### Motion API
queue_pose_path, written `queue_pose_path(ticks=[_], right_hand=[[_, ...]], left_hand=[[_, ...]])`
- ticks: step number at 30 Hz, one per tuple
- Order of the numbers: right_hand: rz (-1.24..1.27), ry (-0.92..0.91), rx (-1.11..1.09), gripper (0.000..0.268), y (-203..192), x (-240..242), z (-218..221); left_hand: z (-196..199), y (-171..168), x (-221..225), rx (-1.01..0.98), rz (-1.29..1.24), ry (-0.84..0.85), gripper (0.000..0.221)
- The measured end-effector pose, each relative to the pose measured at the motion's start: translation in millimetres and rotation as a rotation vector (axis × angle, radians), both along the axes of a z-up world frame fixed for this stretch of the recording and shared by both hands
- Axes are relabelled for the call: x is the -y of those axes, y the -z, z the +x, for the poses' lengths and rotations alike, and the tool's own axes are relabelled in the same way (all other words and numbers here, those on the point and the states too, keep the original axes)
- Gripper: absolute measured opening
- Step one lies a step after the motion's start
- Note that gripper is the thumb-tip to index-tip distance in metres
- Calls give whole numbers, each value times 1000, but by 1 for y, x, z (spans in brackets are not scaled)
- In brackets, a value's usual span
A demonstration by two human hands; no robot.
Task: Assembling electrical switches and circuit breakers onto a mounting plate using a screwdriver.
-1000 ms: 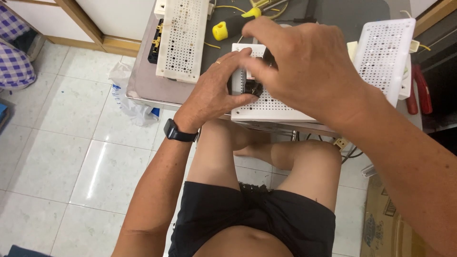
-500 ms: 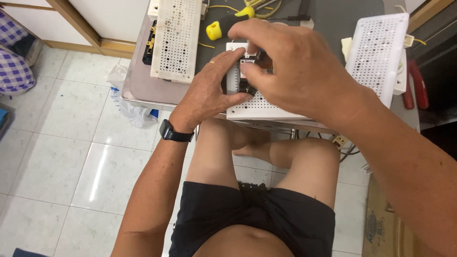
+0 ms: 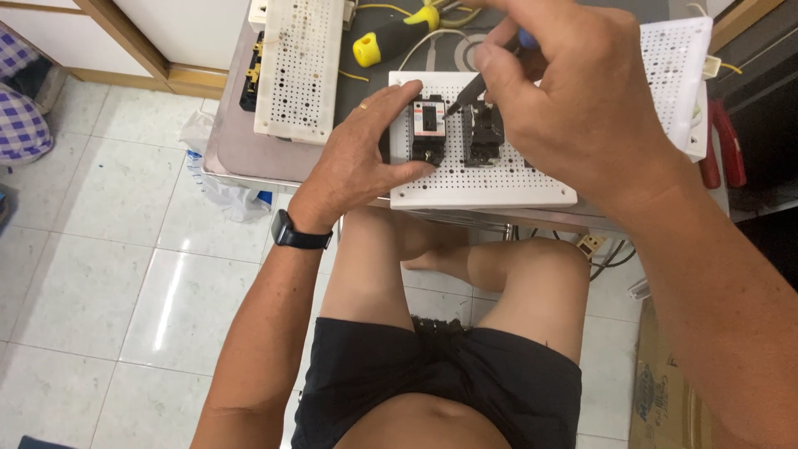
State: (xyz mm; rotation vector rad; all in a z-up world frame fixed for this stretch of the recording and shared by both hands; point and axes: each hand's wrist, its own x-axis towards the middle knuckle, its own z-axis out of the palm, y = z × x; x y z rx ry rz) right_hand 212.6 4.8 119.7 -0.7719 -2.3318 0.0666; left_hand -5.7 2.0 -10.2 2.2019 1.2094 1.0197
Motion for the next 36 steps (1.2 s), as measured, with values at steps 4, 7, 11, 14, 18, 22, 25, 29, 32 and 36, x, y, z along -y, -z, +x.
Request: queue_pose_path(ticks=[4,7,11,14,18,22,25,29,32,36], right_hand=[[17,-33,-99,23,5,-11,-6],[73,-10,-115,21,7,-19,-10],[71,36,-70,19,6,-23,-13],[75,77,-69,19,4,-19,-12],[65,60,-92,18,5,-14,-13],[51,58,-82,18,9,-13,-21],[96,70,-63,16,14,-13,-26],[245,120,12,7,22,-11,-31],[340,176,94,5,23,-11,-34],[485,309,278,41,31,-17,-37]], left_hand=[[-1,3,1,-43,13,-24,88],[-3,6,1,-20,81,-5,83],[-6,6,1,-4,170,20,86],[-8,5,2,10,169,18,90],[-9,7,2,25,233,38,82],[-10,4,2,74,264,50,71],[-12,2,3,97,273,65,67],[-14,5,3,94,255,45,70],[-13,8,3,85,260,27,72],[-12,13,1,60,232,-17,80]])
